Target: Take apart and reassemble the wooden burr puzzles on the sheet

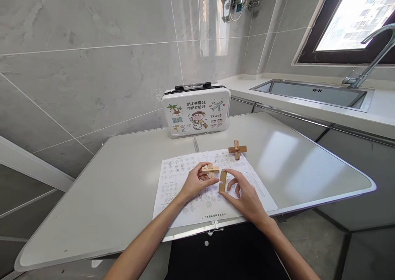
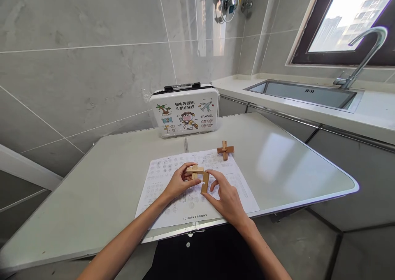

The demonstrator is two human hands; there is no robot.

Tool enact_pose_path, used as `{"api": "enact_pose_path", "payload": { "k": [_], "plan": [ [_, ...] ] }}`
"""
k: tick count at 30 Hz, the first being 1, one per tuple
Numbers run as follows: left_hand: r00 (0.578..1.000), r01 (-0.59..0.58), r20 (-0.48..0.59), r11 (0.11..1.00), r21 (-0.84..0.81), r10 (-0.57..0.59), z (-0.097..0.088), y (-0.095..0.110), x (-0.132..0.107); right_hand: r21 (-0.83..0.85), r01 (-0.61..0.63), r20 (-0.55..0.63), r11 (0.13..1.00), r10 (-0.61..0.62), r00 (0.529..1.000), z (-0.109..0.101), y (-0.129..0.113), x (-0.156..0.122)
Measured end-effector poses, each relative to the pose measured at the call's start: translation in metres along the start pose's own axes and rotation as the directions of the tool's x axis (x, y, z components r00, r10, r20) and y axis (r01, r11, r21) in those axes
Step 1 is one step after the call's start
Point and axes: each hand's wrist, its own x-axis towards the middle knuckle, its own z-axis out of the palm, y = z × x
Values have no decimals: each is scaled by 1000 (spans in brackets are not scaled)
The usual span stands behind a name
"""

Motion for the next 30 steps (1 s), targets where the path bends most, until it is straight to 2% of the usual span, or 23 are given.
{"api": "enact_pose_path", "payload": {
  "k": [5, 11, 21, 27, 30],
  "plan": [
    [1000, 8, 31, 999, -43, -7, -1, 0, -1, -103, 214, 6, 971, -214, 977, 2, -5, 15],
    [999, 13, 52, 995, -99, -8, -3, -1, 0, -220, 389, -28, 894, -405, 914, 4, -5, 29],
    [989, 3, 150, 996, -92, 10, -7, -2, 1, -256, 434, -28, 864, -456, 890, 6, -1, 33],
    [981, -6, 188, 983, -184, 42, -8, 2, 0, -250, 464, -56, 850, -491, 869, 11, 3, 34],
    [973, 11, 226, 966, -260, 50, -7, 6, 1, -222, 447, -92, 867, -475, 875, 13, 4, 34]
  ]
}}
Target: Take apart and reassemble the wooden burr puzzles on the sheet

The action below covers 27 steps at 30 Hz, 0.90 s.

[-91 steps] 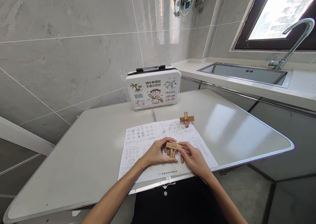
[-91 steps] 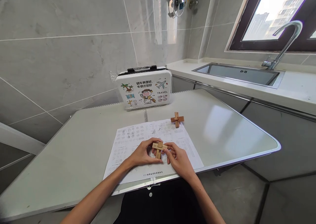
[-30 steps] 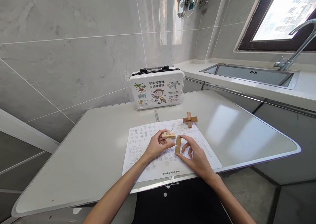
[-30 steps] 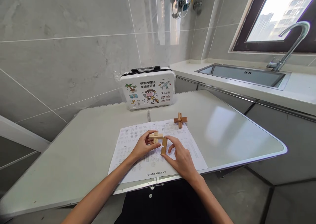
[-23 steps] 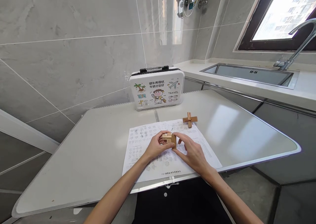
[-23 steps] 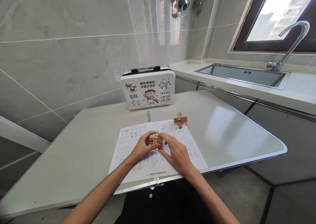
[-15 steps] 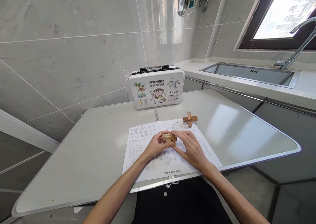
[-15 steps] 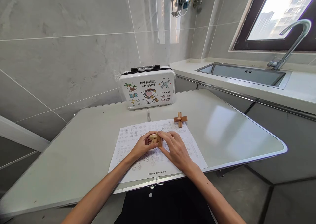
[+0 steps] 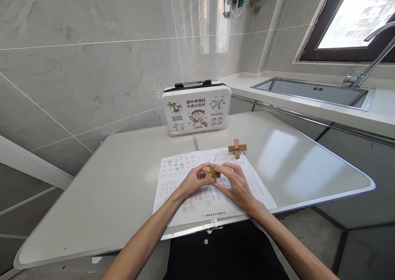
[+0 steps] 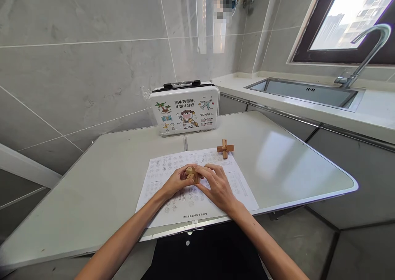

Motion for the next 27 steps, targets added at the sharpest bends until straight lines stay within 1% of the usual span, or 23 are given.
{"api": "enact_pose_path", "payload": {
  "k": [2, 4, 9, 12, 14, 16, 18, 20, 22, 24, 27],
  "plan": [
    [1000, 15, 13, 999, -35, -14, 1, 3, 0, 19, -37, -17, 999, 38, 999, 2, 0, 0],
    [1000, 21, 9, 999, -33, -21, 2, 5, -1, 29, -52, -25, 998, 53, 998, 3, 0, -1],
    [999, 14, 36, 999, 43, -16, 2, 3, -2, 67, 28, 24, 997, -29, 999, 4, 2, -3],
    [999, 9, 43, 1000, 20, -9, 3, 0, -1, 72, 11, 39, 997, -14, 999, 5, 2, -3],
    [1000, 3, 15, 1000, 24, -4, 5, -2, 0, 92, -26, 44, 995, 22, 999, 4, 2, -2],
    [999, 0, -38, 999, 54, 2, 5, -3, 0, 143, -73, 46, 987, 67, 997, 3, 2, -1],
    [996, -13, -89, 997, 82, 21, 4, -4, 1, 205, -151, 39, 967, 146, 989, 2, 4, -2],
    [992, -34, -118, 994, 103, 46, 1, -4, 1, 242, -262, 62, 934, 254, 965, 1, 8, -4],
    [989, -43, -131, 989, 144, 63, -1, -6, 1, 249, -360, 119, 899, 340, 933, 1, 11, -5],
    [988, -30, -139, 979, 201, 59, -3, -7, 0, 242, -414, 171, 878, 381, 909, 2, 12, -7],
    [990, -21, -127, 961, 275, 58, -1, -9, -1, 219, -451, 224, 865, 405, 887, 4, 9, -6]
  ]
}}
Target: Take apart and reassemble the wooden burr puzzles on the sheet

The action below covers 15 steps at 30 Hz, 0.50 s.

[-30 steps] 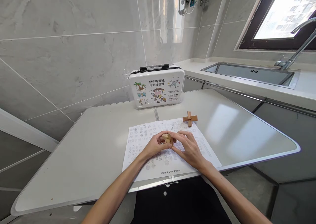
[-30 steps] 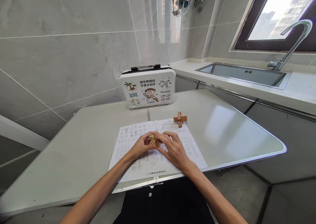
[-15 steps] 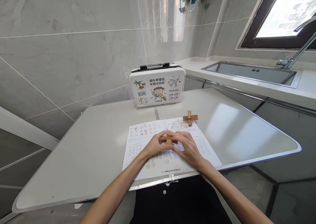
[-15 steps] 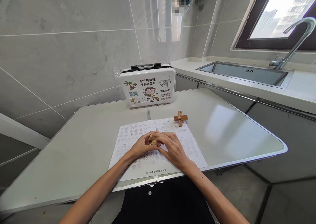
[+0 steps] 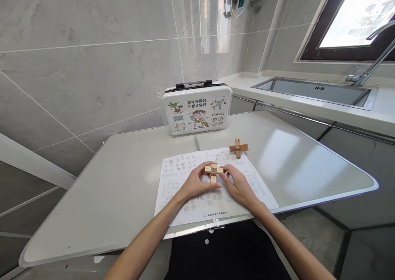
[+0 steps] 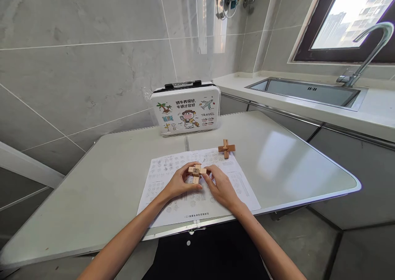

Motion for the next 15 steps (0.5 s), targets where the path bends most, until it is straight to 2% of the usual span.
{"api": "enact_pose_path", "payload": {
  "k": [8, 15],
  "plan": [
    [998, -49, 50, 996, 77, 46, 3, 5, -4, 15, -90, 74, 996, 89, 993, 0, -1, -2],
    [996, -48, 74, 995, 85, 42, 4, 5, -5, -6, -104, 51, 995, 105, 993, 1, -2, -2]
  ]
}}
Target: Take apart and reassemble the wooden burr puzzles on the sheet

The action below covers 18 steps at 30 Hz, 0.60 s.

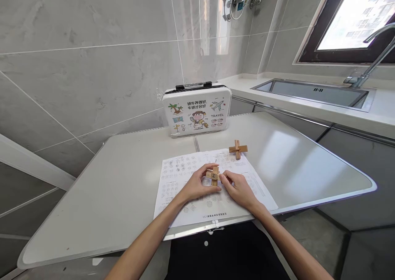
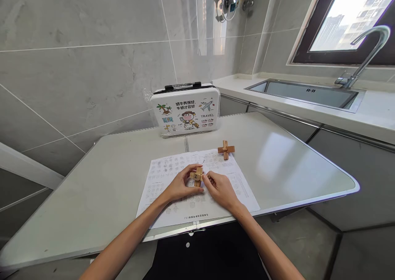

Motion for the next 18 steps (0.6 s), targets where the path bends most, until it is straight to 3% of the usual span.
{"api": "enact_pose_path", "payload": {
  "k": [4, 10, 14, 18],
  "plan": [
    [999, -17, -43, 1000, 25, 18, -1, -3, 1, 19, -70, -46, 997, 70, 996, -1, 4, 6],
    [969, -11, -246, 999, 51, 24, -8, -22, 7, 48, -318, -81, 947, 321, 944, -18, 18, 33],
    [945, 35, -326, 999, 29, -24, -11, -28, 11, -136, -395, -148, 908, 376, 915, -26, 25, 51],
    [939, 67, -340, 997, 33, -52, -12, -23, 10, -362, -456, -240, 813, 392, 888, -22, 30, 62]
  ]
}}
